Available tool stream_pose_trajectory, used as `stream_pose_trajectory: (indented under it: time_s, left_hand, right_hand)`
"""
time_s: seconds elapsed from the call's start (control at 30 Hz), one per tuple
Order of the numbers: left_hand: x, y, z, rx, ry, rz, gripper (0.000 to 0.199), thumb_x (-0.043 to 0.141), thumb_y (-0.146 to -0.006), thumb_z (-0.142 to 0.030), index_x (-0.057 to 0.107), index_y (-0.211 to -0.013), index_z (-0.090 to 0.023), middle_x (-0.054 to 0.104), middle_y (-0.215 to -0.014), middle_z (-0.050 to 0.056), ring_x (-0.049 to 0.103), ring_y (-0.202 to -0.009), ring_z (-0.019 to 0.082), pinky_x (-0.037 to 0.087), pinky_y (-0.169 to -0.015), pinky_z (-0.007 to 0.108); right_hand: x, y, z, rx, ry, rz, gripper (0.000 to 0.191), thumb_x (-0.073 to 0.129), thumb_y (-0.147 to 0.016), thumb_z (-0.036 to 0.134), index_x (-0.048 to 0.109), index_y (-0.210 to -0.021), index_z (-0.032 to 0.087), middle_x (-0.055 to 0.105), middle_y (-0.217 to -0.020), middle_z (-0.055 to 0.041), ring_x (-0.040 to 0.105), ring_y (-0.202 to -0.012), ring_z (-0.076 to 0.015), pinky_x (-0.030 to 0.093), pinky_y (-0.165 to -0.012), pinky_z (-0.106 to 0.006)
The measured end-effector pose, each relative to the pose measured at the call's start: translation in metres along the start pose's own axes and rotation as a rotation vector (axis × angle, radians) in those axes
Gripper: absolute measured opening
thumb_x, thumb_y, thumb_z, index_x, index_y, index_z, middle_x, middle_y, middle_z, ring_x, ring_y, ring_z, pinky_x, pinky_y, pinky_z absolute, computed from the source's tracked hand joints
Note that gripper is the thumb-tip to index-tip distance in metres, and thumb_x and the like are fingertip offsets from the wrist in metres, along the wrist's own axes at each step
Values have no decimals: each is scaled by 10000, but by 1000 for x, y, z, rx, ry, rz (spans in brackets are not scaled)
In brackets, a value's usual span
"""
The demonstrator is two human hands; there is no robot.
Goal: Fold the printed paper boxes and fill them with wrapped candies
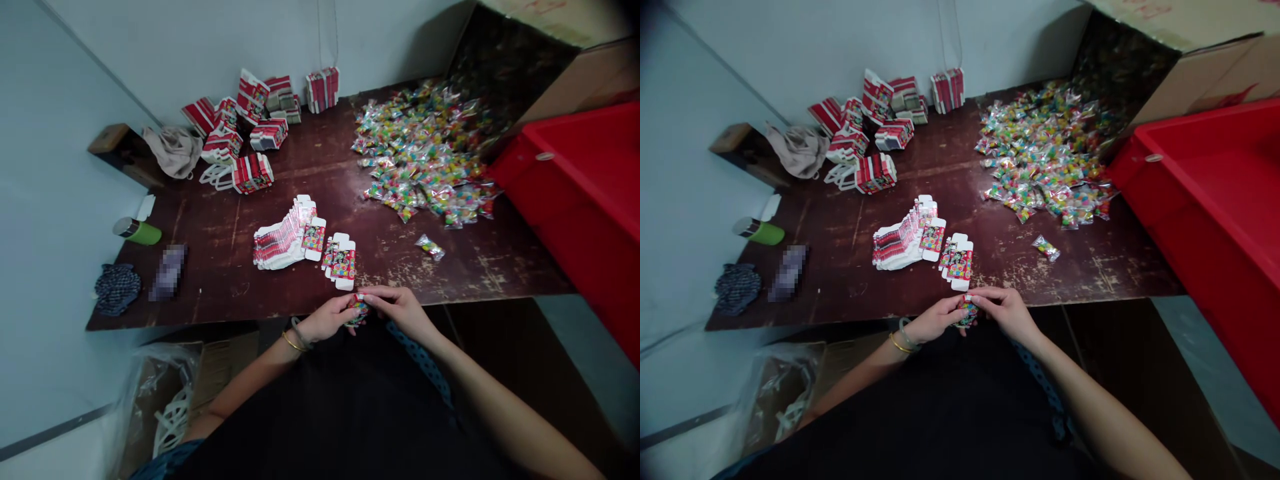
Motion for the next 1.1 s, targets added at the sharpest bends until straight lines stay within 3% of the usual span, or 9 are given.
stream_pose_trajectory:
  time_s: [0.17, 0.3, 0.57, 0.63, 0.73, 0.8, 0.87, 0.97, 1.1]
  left_hand:
    - [-7, -4, -6, -17, -257, 100, 384, 507, -903, -426, 534, -1172, -155, 539, -924, 42, 532, -845, 168, 504, -619, 258]
    - [-14, -7, -13, -53, -342, 211, 382, 500, -902, -451, 545, -1118, -139, 504, -854, 20, 513, -768, 150, 505, -586, 265]
    - [5, -13, -2, -13, 2, 158, 477, 564, -860, -517, 569, -1141, -132, 536, -827, 21, 542, -683, 123, 487, -570, 250]
    - [19, -16, 1, 11, 51, 130, 490, 549, -867, -527, 583, -1159, -135, 570, -871, 43, 561, -730, 134, 497, -618, 261]
    - [21, -17, -7, 120, -35, 31, 439, 573, -870, -474, 622, -1162, -151, 613, -1055, 91, 582, -894, 161, 497, -759, 276]
    - [2, -12, -14, 149, -98, -105, 405, 590, -868, -419, 627, -1179, -162, 619, -1116, 101, 590, -918, 165, 494, -763, 271]
    - [-28, -3, -20, 127, -87, -283, 386, 566, -878, -403, 626, -1166, -154, 639, -1039, 92, 603, -830, 150, 495, -682, 256]
    - [-69, 12, -24, 118, -44, -514, 358, 568, -869, -390, 624, -1111, -132, 637, -925, 65, 592, -738, 122, 470, -604, 222]
    - [-87, 34, -14, 46, -19, -535, 377, 600, -842, -420, 618, -1084, -132, 631, -870, 50, 589, -679, 107, 448, -553, 203]
  right_hand:
    - [-1, 3, -11, -48, -68, -101, 257, 722, -767, 429, 783, -931, 240, 757, -1008, -59, 682, -981, -253, 515, -927, -406]
    - [-2, 7, -20, -7, -97, -120, 263, 723, -763, 442, 783, -925, 244, 760, -998, -60, 690, -960, -260, 527, -903, -418]
    - [16, 32, -12, -352, 214, -330, 282, 622, -876, 313, 705, -1145, 295, 725, -1110, -57, 634, -996, -244, 508, -900, -450]
    - [-3, 45, -7, -294, 217, -346, 247, 608, -888, 334, 723, -1104, 296, 734, -1065, -60, 647, -967, -244, 521, -878, -443]
    - [-70, 73, 1, -132, 297, -319, 247, 580, -905, 392, 733, -1069, 289, 717, -1090, -92, 658, -998, -263, 512, -896, -443]
    - [-114, 86, 6, -27, 471, -212, 273, 561, -914, 414, 730, -1082, 281, 700, -1110, -138, 666, -990, -267, 514, -873, -427]
    - [-128, 82, 10, -54, 626, -54, 265, 619, -858, 478, 754, -989, 291, 702, -1091, -136, 660, -1015, -291, 524, -870, -438]
    - [-81, 41, 12, -226, 734, 16, 359, 609, -862, 489, 680, -1153, 291, 634, -1256, -97, 590, -1162, -295, 482, -987, -477]
    - [29, -16, -6, -517, 952, 127, 772, 707, -787, 458, 413, -1444, 178, 416, -1489, -157, 354, -1382, -354, 300, -1113, -590]
Point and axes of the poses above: each hand's wrist, its own y-axis away from the middle knuckle, its own x-axis out of the palm, z = x × y, the point moved 4 cm from there along -y, towards the middle knuckle
